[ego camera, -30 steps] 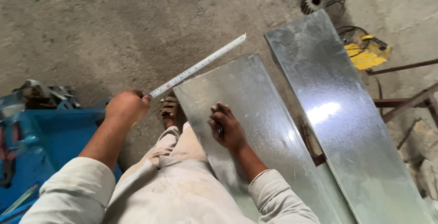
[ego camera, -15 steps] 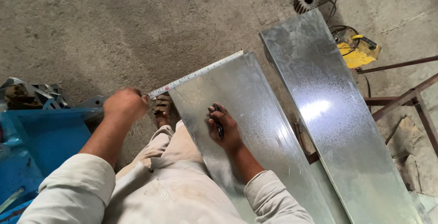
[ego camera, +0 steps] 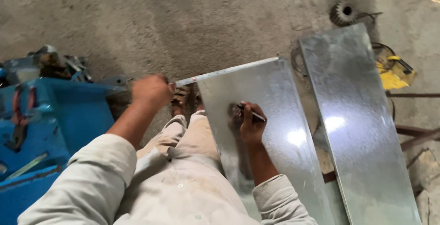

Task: The person measures and marks multiple metal sheets using a tape measure and a marker. They repeatedly align the tape measure along the length of the sheets and make precise marks at specific intervals. The task involves handling the measuring tools and the metal sheets to ensure accurate measurements.

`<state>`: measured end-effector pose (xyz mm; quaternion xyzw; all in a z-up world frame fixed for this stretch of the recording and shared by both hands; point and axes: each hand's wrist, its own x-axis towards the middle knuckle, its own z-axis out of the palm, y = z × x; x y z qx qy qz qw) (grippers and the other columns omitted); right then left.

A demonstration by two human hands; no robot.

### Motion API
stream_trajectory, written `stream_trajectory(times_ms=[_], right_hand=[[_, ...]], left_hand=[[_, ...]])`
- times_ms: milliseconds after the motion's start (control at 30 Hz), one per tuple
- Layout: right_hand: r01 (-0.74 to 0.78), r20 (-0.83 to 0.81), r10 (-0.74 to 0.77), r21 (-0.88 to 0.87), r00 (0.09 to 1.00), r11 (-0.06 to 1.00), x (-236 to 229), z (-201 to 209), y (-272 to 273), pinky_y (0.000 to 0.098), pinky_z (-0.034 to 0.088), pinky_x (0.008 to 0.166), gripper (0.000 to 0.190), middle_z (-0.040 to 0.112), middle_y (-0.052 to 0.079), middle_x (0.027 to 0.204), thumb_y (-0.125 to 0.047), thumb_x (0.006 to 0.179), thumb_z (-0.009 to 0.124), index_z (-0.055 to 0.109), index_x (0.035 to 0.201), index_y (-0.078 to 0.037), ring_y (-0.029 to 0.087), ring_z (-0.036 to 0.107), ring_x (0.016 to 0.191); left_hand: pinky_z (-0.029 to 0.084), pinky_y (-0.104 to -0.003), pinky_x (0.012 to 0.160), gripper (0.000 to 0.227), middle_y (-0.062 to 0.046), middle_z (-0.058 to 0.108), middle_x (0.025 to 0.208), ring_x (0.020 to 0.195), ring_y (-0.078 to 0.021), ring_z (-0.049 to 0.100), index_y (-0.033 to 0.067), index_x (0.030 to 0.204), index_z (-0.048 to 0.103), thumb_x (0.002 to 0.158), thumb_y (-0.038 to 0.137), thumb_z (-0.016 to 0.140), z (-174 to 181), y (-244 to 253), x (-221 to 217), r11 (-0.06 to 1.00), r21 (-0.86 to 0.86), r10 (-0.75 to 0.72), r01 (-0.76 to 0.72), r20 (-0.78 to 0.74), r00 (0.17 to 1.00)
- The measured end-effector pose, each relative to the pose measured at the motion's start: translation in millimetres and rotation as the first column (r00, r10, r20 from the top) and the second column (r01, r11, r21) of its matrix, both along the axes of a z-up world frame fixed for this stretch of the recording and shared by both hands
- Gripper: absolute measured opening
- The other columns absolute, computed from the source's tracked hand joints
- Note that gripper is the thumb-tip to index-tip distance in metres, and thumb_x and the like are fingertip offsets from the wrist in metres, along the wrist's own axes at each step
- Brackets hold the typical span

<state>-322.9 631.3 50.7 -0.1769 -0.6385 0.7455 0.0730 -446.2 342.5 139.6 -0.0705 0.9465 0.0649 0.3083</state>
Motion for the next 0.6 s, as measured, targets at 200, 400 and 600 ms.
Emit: stream_trajectory(times_ms=[200, 400, 600], right_hand=[[-0.230, -0.024, 0.235, 0.137, 0.972, 0.963, -62, 8, -25, 0.0210, 0.053, 0.069, 0.018, 0.071, 0.002, 0.090, -0.007, 0.093, 0.075, 0.072, 0.108, 0.002, 0.007, 0.065, 0.079], [-0.325, -0.139, 0.411, 0.409, 0.901, 0.852, -92, 16, -43, 0.0252, 0.056, 0.078, 0.017, 0.074, 0.009, 0.098, -0.005, 0.089, 0.079, 0.075, 0.104, 0.002, 0.013, 0.070, 0.087], [-0.300, -0.185, 0.432, 0.486, 0.883, 0.821, -93, 21, -47, 0.0293, 0.059, 0.084, 0.018, 0.077, 0.013, 0.102, -0.005, 0.088, 0.079, 0.075, 0.105, 0.002, 0.017, 0.074, 0.093]], left_hand=[[0.051, -0.051, 0.095, 0.045, -0.015, 0.071, 0.122, 0.116, -0.0341, 0.067, 0.0149, 0.117, 0.074, 0.098, 0.052, 0.058, 3, 2, 0, 1.000, 0.007, -0.018, 0.018, -0.010, 1.000], [0.052, -0.047, 0.093, 0.045, -0.015, 0.072, 0.120, 0.113, -0.0329, 0.069, 0.0144, 0.117, 0.074, 0.097, 0.052, 0.061, 9, 4, -1, 0.999, 0.031, 0.031, -0.032, 0.022, 0.999], [0.051, -0.047, 0.094, 0.044, -0.013, 0.072, 0.119, 0.112, -0.0323, 0.069, 0.0143, 0.116, 0.074, 0.097, 0.051, 0.060, 13, 5, -4, 0.998, 0.047, 0.027, -0.029, 0.041, 0.999]])
